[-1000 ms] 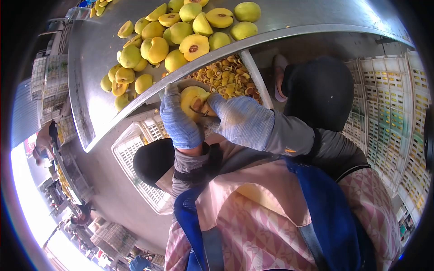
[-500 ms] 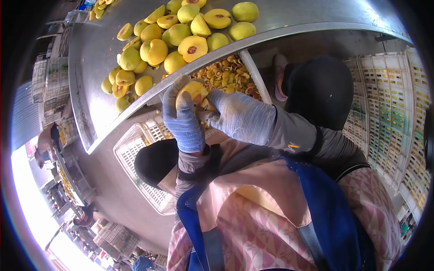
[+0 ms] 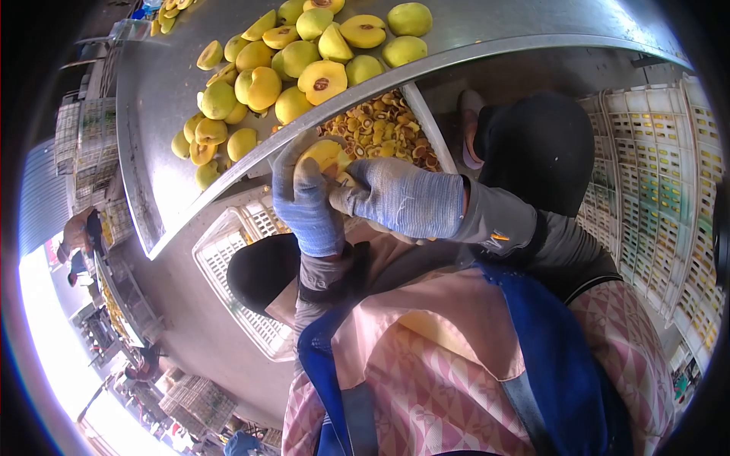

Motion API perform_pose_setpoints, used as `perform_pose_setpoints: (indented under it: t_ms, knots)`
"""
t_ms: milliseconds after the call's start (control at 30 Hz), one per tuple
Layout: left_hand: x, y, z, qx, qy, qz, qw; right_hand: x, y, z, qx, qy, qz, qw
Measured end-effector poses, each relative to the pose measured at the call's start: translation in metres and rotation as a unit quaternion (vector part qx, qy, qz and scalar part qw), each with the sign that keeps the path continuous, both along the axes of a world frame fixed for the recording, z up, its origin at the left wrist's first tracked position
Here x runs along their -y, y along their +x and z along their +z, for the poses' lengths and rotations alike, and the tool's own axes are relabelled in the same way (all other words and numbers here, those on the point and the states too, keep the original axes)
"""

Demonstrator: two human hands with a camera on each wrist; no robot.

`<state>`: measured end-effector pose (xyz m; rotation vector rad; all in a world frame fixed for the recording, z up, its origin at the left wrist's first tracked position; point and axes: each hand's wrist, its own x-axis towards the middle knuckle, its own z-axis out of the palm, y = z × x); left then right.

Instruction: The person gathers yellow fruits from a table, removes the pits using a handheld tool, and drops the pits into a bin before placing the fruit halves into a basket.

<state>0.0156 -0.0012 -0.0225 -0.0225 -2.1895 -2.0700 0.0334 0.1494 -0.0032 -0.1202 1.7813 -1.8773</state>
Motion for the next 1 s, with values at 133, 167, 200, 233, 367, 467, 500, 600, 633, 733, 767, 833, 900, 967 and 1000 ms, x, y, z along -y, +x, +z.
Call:
perform_pose_setpoints:
  t_ms: [133,167,200,233,367,467,500,600,633,733,767,833,900,967,1000]
  knots:
    - [0.001,0.001,-0.001,0.008,0.045,-0.024,0.999,-0.003,-0.003,-0.006,-0.114,0.057,0.011,0.992]
    - [0.0,0.002,0.002,-0.017,-0.012,-0.01,1.0,-0.007,-0.004,0.002,-0.034,0.047,0.041,0.997]
    - [0.0,0.003,0.004,-0.041,-0.069,0.005,0.997,-0.009,-0.006,0.011,0.046,0.037,0.071,0.996]
    - [-0.001,0.003,0.004,-0.042,-0.069,0.005,0.997,-0.011,-0.008,0.015,0.045,0.038,0.071,0.996]
    - [0.0,0.0,0.002,-0.038,-0.058,0.032,0.997,-0.001,-0.001,-0.013,-0.017,0.037,0.017,0.999]
    - [0.001,-0.003,-0.003,-0.013,-0.04,0.036,0.998,0.005,0.009,-0.022,-0.289,0.204,-0.059,0.933]
    - [0.001,-0.003,-0.004,-0.005,-0.016,0.039,0.999,0.005,0.011,-0.021,-0.317,0.261,-0.052,0.91]
    - [0.003,-0.002,-0.008,-0.003,-0.021,0.024,0.999,0.003,0.009,-0.014,-0.33,0.273,-0.047,0.902]
    - [0.004,-0.002,-0.008,-0.003,-0.021,0.024,1.0,0.001,0.008,-0.012,-0.33,0.273,-0.047,0.902]
    - [0.007,0.0,-0.009,-0.025,-0.014,0.002,1.0,-0.001,0.005,-0.012,-0.232,0.188,-0.021,0.954]
    - [0.009,-0.001,-0.011,-0.034,-0.031,-0.003,0.999,-0.002,0.004,-0.013,-0.217,0.151,-0.018,0.964]
    - [0.008,-0.001,-0.009,-0.045,-0.046,-0.009,0.998,-0.002,0.004,-0.013,-0.203,0.113,-0.016,0.972]
    - [0.004,-0.001,-0.004,-0.012,-0.04,-0.002,0.999,-0.001,0.004,-0.011,-0.208,0.173,-0.009,0.963]
    - [0.002,0.0,-0.007,-0.004,-0.038,0.009,0.999,0.002,0.009,-0.008,-0.23,0.228,-0.005,0.946]
    - [0.001,0.0,-0.007,0.006,-0.035,0.016,0.999,0.003,0.009,-0.007,-0.251,0.282,-0.005,0.926]
